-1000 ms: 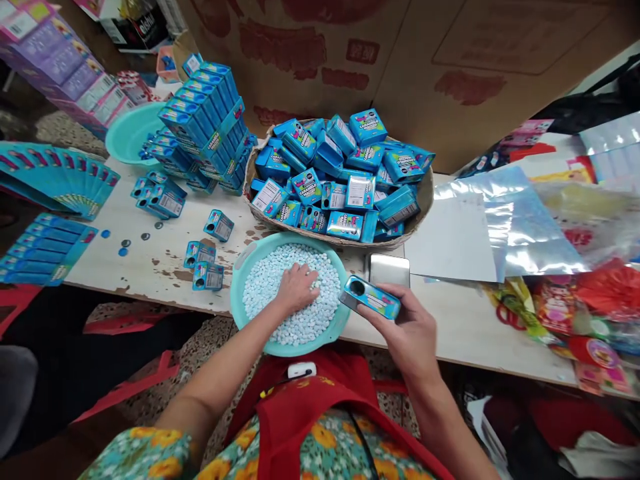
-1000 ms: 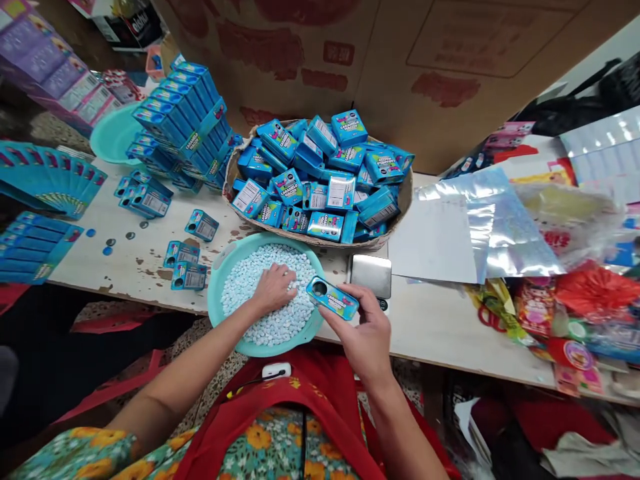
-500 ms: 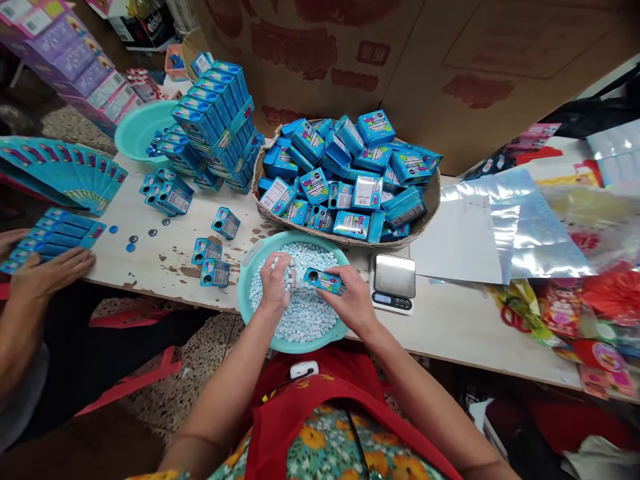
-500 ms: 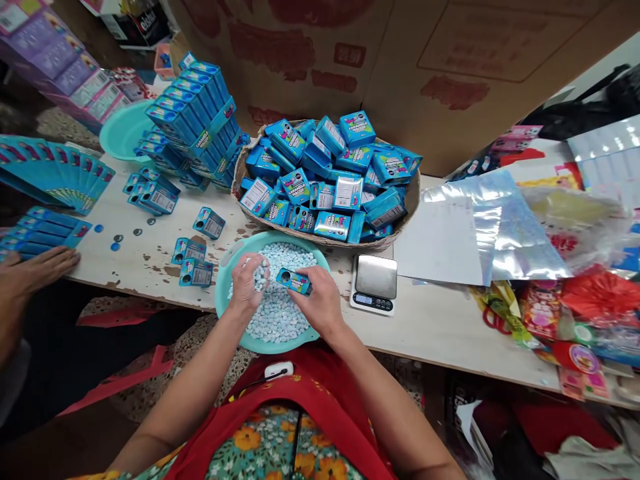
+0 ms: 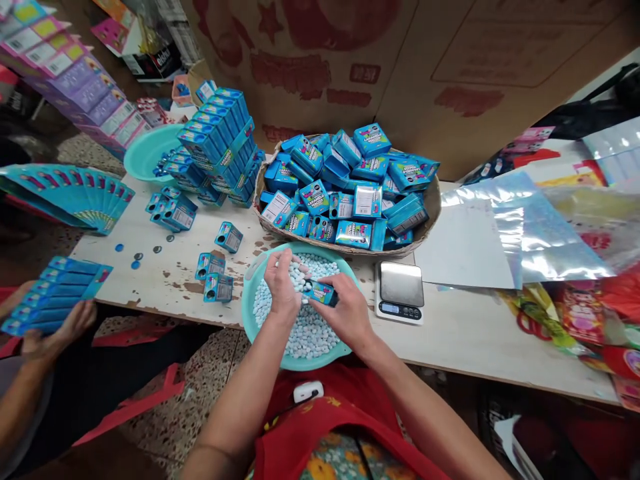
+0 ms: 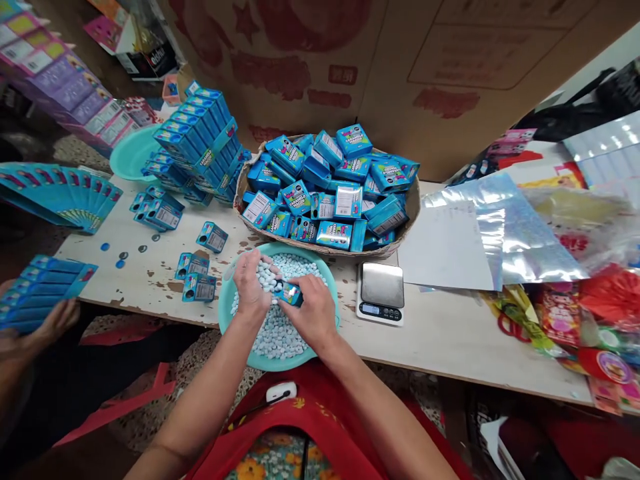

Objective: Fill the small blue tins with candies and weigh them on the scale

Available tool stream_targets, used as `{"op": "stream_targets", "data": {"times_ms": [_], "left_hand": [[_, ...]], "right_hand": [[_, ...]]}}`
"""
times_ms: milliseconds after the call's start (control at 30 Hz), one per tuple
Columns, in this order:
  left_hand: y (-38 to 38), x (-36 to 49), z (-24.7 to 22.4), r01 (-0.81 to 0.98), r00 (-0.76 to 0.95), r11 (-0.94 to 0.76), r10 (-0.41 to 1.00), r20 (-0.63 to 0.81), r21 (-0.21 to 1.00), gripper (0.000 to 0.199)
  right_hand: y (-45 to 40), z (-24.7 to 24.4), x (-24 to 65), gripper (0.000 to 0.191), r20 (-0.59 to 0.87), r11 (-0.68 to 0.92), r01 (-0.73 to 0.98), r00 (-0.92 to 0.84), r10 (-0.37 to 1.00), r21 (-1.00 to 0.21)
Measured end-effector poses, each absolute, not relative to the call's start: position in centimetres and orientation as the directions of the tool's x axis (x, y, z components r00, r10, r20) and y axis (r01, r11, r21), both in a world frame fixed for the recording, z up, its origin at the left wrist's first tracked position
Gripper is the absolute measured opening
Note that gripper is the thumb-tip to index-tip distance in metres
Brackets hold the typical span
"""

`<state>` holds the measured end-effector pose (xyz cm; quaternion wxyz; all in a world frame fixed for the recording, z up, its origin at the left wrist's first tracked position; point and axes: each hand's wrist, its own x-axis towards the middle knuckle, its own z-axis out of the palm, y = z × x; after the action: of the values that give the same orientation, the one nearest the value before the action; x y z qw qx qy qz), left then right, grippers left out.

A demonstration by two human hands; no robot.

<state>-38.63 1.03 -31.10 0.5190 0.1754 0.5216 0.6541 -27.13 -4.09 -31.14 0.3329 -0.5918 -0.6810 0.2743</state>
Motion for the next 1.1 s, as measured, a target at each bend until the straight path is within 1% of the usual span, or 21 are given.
{"op": "stream_targets", "data": {"times_ms": [233,333,500,633,833,1000,1100], "left_hand": [[1.8,-38.4,-29.9,-0.565,-0.286,0.133,0.894,-0.345,0.814,0.037],[1.8,-38.2,-29.4,-0.562,-0.276,0.138,0.898,-0.343,0.816,0.038],[1.1,-37.6,-29.3,-0.527,-0.254,0.103,0.928,-0.272,0.843,0.036],[0.7,-37.5,-29.4,-0.476,-0.255,0.057,0.946,-0.2,0.878,0.032],[0.4,-37.1,-28.8,-0.45,-0.272,0.043,0.945,-0.182,0.892,0.032],[0.0,-36.2,-29.0,-0.417,-0.279,-0.006,0.953,-0.121,0.909,0.033],[-0.2,-36.3,-28.8,-0.405,-0.311,0.036,0.934,-0.175,0.914,0.035]], "right_hand": [[-4.2,-31.2,-27.0,0.023,0.163,0.141,0.609,-0.02,0.986,-0.78],[-4.3,-30.9,-26.7,0.025,0.152,0.128,0.586,-0.009,0.988,-0.8],[-4.5,-30.8,-26.1,0.025,0.11,0.096,0.581,-0.011,0.994,-0.808],[-4.6,-30.9,-25.9,0.026,0.089,0.083,0.547,-0.016,0.996,-0.833],[-4.8,-30.5,-25.3,0.027,0.093,0.088,0.522,-0.017,0.996,-0.848],[-5.1,-30.8,-25.1,0.028,0.112,0.093,0.503,0.009,0.994,-0.859],[-4.7,-31.1,-25.7,0.028,0.08,0.072,0.523,-0.007,0.997,-0.849]]}}
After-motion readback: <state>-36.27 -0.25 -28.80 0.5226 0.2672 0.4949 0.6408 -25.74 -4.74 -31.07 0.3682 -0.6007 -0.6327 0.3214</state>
